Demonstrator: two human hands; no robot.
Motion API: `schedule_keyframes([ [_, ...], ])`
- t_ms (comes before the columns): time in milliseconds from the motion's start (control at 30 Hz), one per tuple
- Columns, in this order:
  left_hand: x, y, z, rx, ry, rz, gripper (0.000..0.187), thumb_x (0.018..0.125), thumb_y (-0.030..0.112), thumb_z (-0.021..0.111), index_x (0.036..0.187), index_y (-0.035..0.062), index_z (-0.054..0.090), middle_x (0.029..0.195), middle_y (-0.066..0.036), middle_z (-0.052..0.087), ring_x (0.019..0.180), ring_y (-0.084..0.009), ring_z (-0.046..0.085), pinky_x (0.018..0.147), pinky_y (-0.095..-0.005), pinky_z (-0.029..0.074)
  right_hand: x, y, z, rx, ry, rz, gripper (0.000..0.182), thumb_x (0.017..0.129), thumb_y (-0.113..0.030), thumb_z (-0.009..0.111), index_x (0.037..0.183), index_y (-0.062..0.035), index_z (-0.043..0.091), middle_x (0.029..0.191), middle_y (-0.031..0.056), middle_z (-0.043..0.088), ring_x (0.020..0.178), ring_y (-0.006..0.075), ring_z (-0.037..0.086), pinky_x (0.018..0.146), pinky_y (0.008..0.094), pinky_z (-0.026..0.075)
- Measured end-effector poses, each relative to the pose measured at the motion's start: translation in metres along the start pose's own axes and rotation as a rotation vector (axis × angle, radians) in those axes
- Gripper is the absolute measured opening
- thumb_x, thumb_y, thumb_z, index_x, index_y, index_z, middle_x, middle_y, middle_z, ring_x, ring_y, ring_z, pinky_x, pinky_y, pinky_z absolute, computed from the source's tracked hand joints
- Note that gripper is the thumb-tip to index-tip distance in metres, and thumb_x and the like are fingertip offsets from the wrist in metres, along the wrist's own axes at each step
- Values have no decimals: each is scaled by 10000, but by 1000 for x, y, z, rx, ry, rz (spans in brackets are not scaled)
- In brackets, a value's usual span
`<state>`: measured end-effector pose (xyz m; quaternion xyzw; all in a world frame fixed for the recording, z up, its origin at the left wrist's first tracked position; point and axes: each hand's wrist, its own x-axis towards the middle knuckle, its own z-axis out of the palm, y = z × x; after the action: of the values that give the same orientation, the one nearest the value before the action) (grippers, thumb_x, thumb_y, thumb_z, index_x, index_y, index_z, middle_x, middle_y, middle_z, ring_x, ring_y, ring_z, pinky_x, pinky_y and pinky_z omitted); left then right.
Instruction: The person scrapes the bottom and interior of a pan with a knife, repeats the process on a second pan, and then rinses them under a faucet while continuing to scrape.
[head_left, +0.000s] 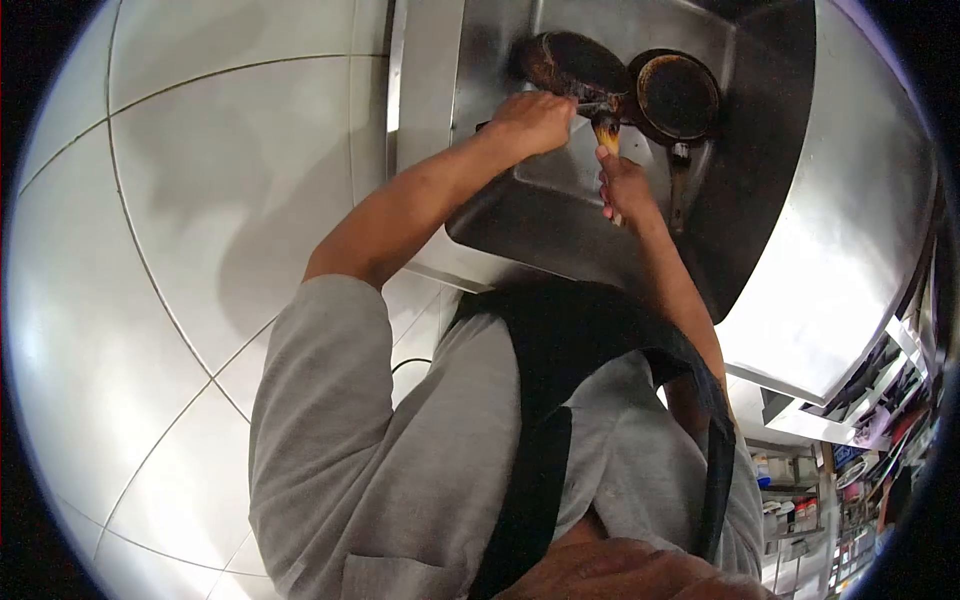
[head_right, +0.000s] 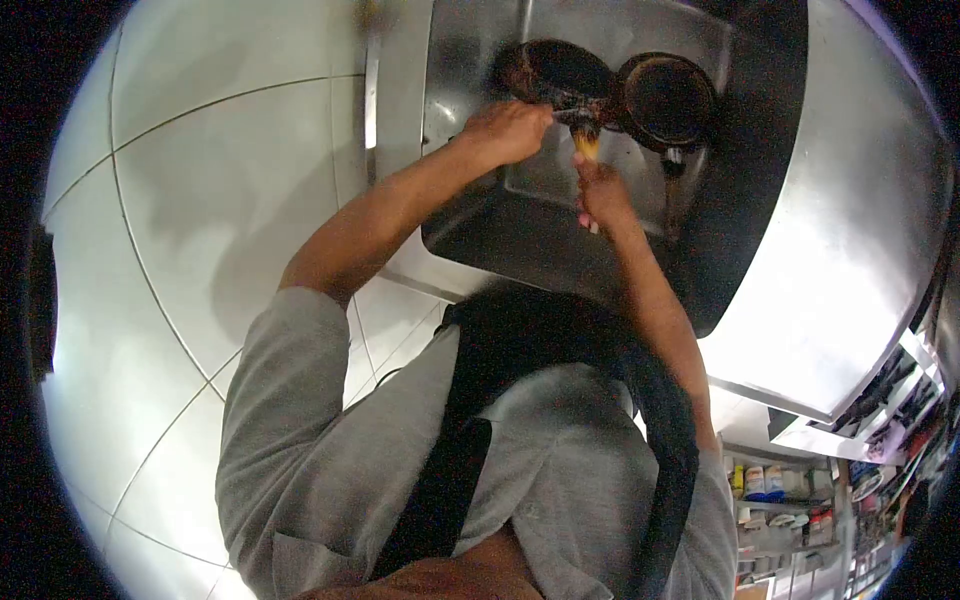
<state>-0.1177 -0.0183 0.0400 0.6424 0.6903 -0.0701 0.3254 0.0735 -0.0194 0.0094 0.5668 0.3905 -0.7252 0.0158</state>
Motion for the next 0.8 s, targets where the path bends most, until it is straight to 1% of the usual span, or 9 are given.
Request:
schedule_keyframes([
  [33,3,-3,-4,20,8,4,235,870,158,476,1004,27,619,919,-244,653,862,-397,649,763,-514,506,4,-1,0,5,8,-16,522,937,-466,496,719,9,498,527,101,504,353,206,489,366,353,409],
  [167,-4,13,-4,30,-23,-36,247,891,185,473,1018,31,618,934,-234,655,879,-389,647,773,-507,507,2,-2,-2,-58,2,-22,518,940,-463,487,736,12,521,525,102,512,358,212,501,371,348,415],
  [267,2,-9,14,-5,34,49,239,881,190,479,996,31,616,939,-220,659,884,-389,646,778,-503,508,2,6,2,-43,15,-16,510,946,-454,476,741,11,528,522,100,512,364,212,508,372,349,417],
  [300,3,-4,-5,0,-60,-41,229,879,193,482,976,33,615,929,-218,660,884,-388,645,773,-505,508,4,2,1,-56,10,-25,505,947,-451,473,742,8,527,522,98,509,365,211,506,372,350,417],
  [433,0,6,19,-3,133,-46,222,895,196,475,950,25,606,840,-217,659,798,-389,656,719,-530,505,14,6,-1,-80,-14,-99,496,949,-446,470,740,1,518,529,88,497,363,199,492,366,342,409],
  [533,4,-6,27,-83,113,61,219,899,186,464,945,18,597,806,-228,656,768,-411,654,708,-544,501,10,7,-1,8,-11,-63,490,941,-457,481,744,-10,515,535,77,486,355,190,470,362,331,392],
  [667,4,5,31,-33,179,-39,211,907,174,450,931,12,583,835,-249,646,802,-410,649,696,-519,513,-2,-8,-2,55,-33,-8,485,932,-470,489,744,-24,510,536,70,479,348,182,451,361,322,374],
  [767,-11,23,36,-156,123,-165,243,891,174,453,975,3,606,886,-224,660,865,-382,650,766,-491,506,1,-12,-3,78,-33,-14,484,928,-481,496,745,-32,507,538,66,477,351,175,446,363,319,372],
  [800,-9,12,43,-166,166,-99,240,891,164,449,969,-5,601,877,-234,656,855,-393,648,762,-492,506,3,-7,-2,95,-49,-22,486,928,-483,495,745,-33,507,540,67,479,354,173,448,365,318,373],
])
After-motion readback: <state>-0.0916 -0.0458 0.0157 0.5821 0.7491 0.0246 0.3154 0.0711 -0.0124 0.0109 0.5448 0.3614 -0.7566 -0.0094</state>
